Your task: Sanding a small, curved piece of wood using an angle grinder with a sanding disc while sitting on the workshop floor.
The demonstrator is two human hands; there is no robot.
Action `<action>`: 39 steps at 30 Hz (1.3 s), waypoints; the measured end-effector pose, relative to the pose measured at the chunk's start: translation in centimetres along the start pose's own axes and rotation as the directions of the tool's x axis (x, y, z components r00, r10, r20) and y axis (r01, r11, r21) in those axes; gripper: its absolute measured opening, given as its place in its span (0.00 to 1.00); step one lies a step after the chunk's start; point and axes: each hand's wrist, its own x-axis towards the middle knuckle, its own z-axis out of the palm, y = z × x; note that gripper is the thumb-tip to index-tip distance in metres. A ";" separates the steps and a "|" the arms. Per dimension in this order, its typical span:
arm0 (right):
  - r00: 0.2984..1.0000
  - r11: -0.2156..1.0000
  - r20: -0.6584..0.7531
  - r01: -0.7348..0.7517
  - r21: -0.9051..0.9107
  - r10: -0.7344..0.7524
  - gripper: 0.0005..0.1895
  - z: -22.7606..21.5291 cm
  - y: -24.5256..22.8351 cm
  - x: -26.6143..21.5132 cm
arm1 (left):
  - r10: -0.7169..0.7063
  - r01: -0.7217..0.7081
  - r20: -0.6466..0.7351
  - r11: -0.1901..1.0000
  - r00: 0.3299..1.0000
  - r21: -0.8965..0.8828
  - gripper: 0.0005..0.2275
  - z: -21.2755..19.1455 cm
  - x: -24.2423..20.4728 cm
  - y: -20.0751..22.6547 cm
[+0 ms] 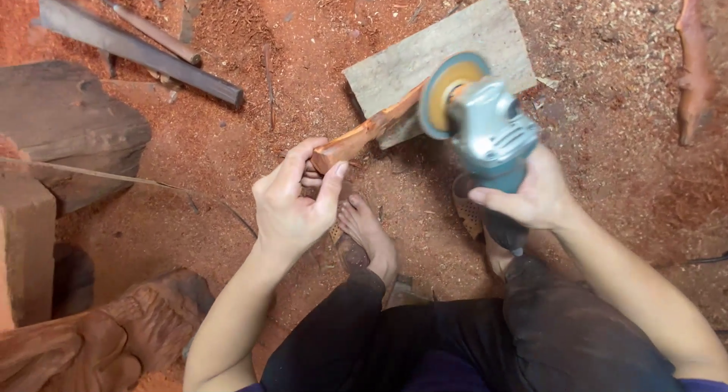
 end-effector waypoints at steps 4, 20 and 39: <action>0.997 0.997 -0.009 0.072 0.023 -0.072 0.35 3.6 0.5 0.9 | -0.059 0.056 -0.035 0.996 0.998 -0.072 0.11 0.6 -0.1 0.4; 0.980 0.956 0.032 -0.184 -0.228 0.196 0.40 3.9 -3.8 2.7 | 0.141 -0.147 0.132 0.989 0.981 0.031 0.11 -0.8 1.6 0.8; 0.967 0.926 0.033 -0.232 -0.299 0.253 0.39 2.4 -5.6 0.7 | 0.398 -0.454 0.269 0.870 0.877 0.193 0.13 0.1 -0.1 0.7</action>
